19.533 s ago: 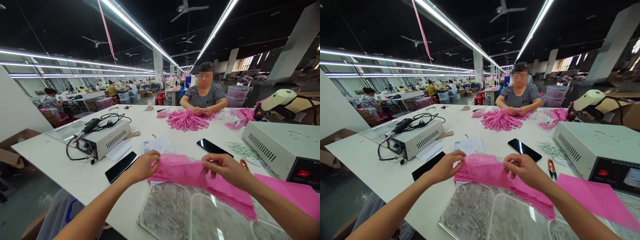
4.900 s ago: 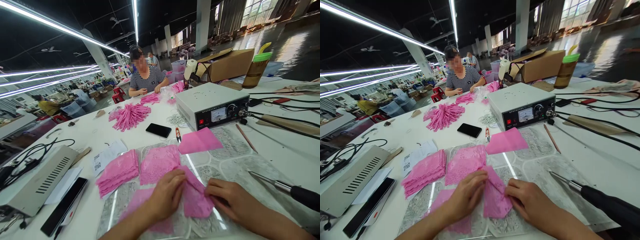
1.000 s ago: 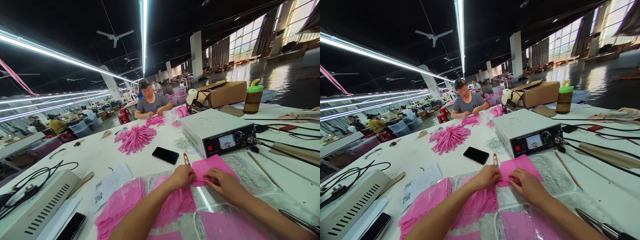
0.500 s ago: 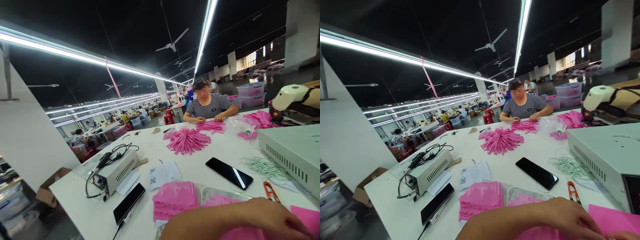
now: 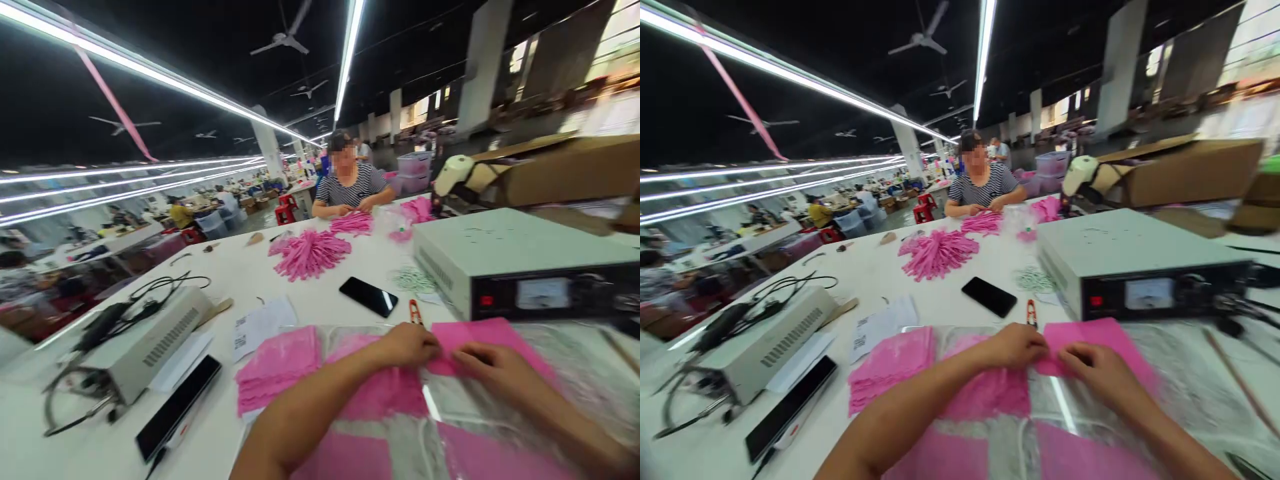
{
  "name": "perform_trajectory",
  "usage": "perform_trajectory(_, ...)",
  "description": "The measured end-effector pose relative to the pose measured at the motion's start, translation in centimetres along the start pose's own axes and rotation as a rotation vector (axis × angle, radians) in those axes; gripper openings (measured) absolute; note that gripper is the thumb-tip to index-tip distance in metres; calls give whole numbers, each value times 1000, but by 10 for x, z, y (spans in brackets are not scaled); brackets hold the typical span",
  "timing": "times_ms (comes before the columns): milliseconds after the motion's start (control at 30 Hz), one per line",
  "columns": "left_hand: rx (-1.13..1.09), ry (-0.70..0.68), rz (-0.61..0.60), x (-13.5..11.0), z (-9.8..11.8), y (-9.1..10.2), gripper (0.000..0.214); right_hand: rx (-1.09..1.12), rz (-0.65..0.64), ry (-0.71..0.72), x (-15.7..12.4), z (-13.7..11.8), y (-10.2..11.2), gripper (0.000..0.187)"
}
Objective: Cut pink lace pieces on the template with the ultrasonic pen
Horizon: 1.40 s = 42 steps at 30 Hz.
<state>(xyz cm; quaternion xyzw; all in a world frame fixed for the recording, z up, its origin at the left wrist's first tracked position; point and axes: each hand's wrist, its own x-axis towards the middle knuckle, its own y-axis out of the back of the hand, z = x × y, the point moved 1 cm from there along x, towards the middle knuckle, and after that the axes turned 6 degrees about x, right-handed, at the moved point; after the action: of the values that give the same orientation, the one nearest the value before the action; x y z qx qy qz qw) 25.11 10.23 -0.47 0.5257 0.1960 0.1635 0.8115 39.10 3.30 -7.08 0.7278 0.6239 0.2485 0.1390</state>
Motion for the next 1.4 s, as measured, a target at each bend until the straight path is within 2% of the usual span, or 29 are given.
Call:
perform_trajectory(33,-22,-25,-17,1,-2,2,26,-6,-13,-70,-11,6,11,28)
perform_trajectory(100,-60,-59,-31,4,-9,2,31,12,-20,-154,-21,11,21,26)
perform_trajectory(200,-96,-61,-39,3,-13,1,30,71,-23,-187,-18,8,19,26)
perform_trajectory(467,-168,51,-57,-1,-11,1,31,181,-52,-167,-15,0,17,27)
perform_trajectory(667,-151,62,-60,3,-11,-1,31,181,-56,-167,-16,-5,19,25)
perform_trajectory(1100,-112,-108,42,8,-14,5,31,103,22,-75,-16,-17,17,23)
perform_trajectory(1267,-180,-165,92,9,-14,10,31,43,115,-14,-15,-23,17,20)
perform_trajectory(1400,-305,-213,109,16,-10,11,33,76,223,46,-16,-36,28,22)
